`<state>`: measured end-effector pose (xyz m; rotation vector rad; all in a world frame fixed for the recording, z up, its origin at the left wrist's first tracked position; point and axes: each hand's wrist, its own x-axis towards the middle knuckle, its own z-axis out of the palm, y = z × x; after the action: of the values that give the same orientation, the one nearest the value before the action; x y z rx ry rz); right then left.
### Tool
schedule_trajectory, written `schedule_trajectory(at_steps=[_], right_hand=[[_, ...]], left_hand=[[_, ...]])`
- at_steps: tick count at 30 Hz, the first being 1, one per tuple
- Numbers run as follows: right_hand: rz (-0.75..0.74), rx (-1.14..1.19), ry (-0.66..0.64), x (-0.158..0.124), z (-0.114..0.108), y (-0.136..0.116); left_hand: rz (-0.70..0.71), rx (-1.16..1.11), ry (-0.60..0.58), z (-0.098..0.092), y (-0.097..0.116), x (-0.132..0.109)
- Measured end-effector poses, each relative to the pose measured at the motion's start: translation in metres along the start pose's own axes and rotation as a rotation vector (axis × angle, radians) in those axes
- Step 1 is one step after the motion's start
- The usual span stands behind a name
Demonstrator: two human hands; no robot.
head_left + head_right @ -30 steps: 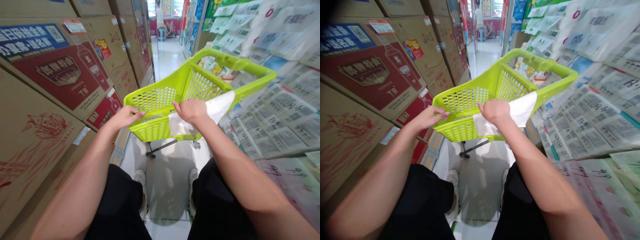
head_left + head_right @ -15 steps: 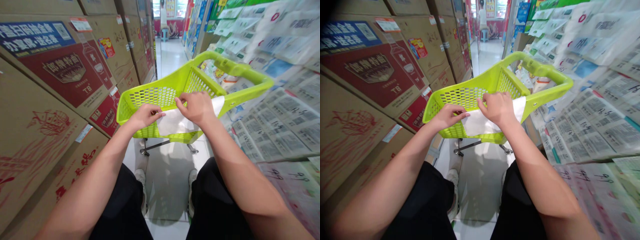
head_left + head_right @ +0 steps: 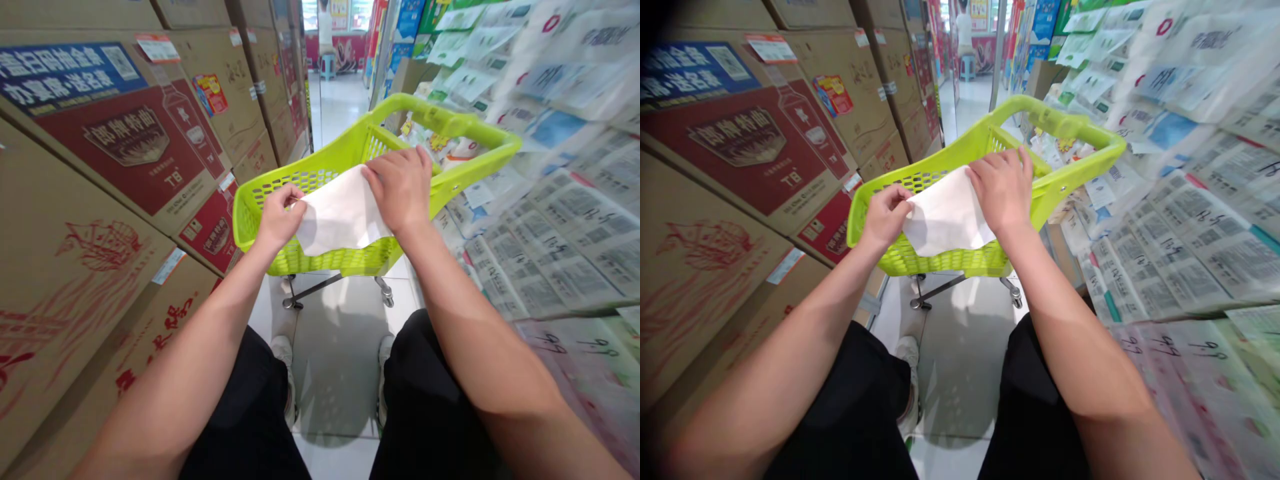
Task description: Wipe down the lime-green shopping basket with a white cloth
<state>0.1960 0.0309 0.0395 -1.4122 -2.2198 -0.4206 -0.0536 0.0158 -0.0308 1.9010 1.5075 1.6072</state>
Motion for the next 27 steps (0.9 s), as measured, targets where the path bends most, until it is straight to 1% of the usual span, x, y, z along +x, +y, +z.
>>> schedule_trajectory(at_steps=[2, 4, 5, 6, 7, 9, 10, 11, 12, 14, 16, 18, 20, 24, 27], right_hand=[[0.029, -0.016, 0.017, 0.002, 0.011, -0.001], [0.098, -0.023, 0.019, 0.001, 0.019, -0.003], [0.126, -0.022, 0.02, 0.0, 0.022, -0.006], [0.129, -0.016, 0.017, -0.002, 0.022, -0.011], [0.101, -0.005, 0.006, -0.005, 0.021, -0.018], [-0.026, 0.042, -0.051, -0.011, 0.017, -0.035], [-0.092, 0.073, -0.097, -0.014, 0.014, -0.044], [-0.135, 0.102, -0.151, -0.016, 0.013, -0.052], [-0.152, 0.122, -0.21, -0.019, 0.012, -0.058], [-0.139, 0.119, -0.313, -0.02, 0.014, -0.063], [-0.096, 0.073, -0.368, -0.018, 0.017, -0.056], [-0.042, 0.024, -0.368, -0.014, 0.019, -0.041], [0.018, 0.007, -0.324, -0.009, 0.02, -0.022], [0.08, 0.024, -0.213, -0.003, 0.022, 0.013], [0.134, 0.017, -0.108, -0.002, 0.023, 0.026]], left_hand=[[-0.009, 0.027, 0.045, 0.003, 0.001, -0.002], [0.0, 0.092, 0.092, 0.006, 0.006, -0.005], [0.011, 0.122, 0.083, 0.007, 0.01, -0.006], [0.023, 0.138, 0.033, 0.008, 0.014, -0.008], [0.035, 0.139, -0.059, 0.009, 0.018, -0.01], [0.05, 0.143, -0.298, 0.011, 0.026, -0.014], [0.045, 0.179, -0.398, 0.012, 0.029, -0.015], [0.038, 0.242, -0.468, 0.013, 0.032, -0.017], [0.035, 0.324, -0.504, 0.013, 0.033, -0.018], [0.053, 0.467, -0.528, 0.014, 0.034, -0.019], [0.117, 0.504, -0.564, 0.013, 0.033, -0.019], [0.169, 0.487, -0.594, 0.012, 0.032, -0.018], [0.191, 0.475, -0.612, 0.011, 0.032, -0.016], [0.186, 0.475, -0.626, 0.01, 0.034, -0.016], [0.177, 0.479, -0.615, 0.01, 0.037, -0.018]])
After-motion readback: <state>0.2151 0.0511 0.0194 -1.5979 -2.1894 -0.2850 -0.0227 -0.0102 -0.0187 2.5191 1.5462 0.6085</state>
